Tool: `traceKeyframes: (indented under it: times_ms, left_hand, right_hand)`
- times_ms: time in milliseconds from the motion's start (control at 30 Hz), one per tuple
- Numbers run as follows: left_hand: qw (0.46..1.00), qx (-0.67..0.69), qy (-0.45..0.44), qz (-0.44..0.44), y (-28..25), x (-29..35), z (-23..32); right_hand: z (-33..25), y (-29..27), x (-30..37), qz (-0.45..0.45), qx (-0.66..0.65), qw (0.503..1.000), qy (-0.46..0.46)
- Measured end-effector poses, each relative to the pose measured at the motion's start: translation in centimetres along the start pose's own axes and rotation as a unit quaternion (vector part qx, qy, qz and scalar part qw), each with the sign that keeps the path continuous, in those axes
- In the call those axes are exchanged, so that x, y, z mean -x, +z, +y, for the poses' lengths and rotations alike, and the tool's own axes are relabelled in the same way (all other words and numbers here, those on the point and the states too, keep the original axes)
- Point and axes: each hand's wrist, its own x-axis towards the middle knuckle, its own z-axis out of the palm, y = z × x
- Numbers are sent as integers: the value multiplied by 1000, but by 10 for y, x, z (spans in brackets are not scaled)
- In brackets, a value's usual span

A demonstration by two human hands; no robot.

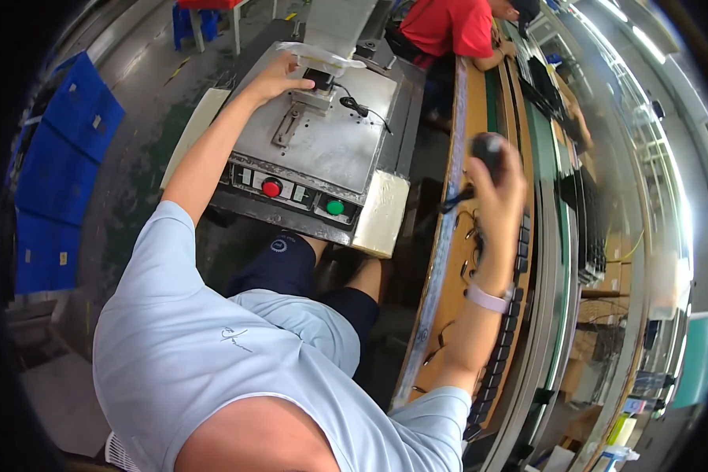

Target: Operate a manual press machine to assemble plastic housings onto electronic components.

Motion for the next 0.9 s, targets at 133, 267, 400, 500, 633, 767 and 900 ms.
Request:
traceKeyframes:
  times_ms: [133, 267, 400, 500, 633, 767, 900]
  left_hand:
    - [955, 274, -22, -108, -31, 13, 6]
    - [780, 626, 19, -15, -18, 105, 12]
    - [726, 677, -55, 107, -10, 222, 49]
    - [757, 621, -101, 174, -7, 263, 58]
    - [806, 499, -221, 229, 6, 285, 27]
    - [903, 338, -182, 195, 19, 253, 22]
    - [928, 277, -160, 190, 19, 248, 26]
  right_hand:
    - [60, 92, -20, -75, -142, 987, 21]
    - [76, 184, -70, -103, -146, 982, -67]
    - [68, 250, -95, -114, -17, 966, -232]
    - [59, 270, -105, -135, 104, 930, -325]
    - [43, 249, -114, -296, 105, 919, -237]
    - [39, 251, -110, -241, 183, 902, -307]
    - [40, 249, -111, -205, 226, 882, -359]
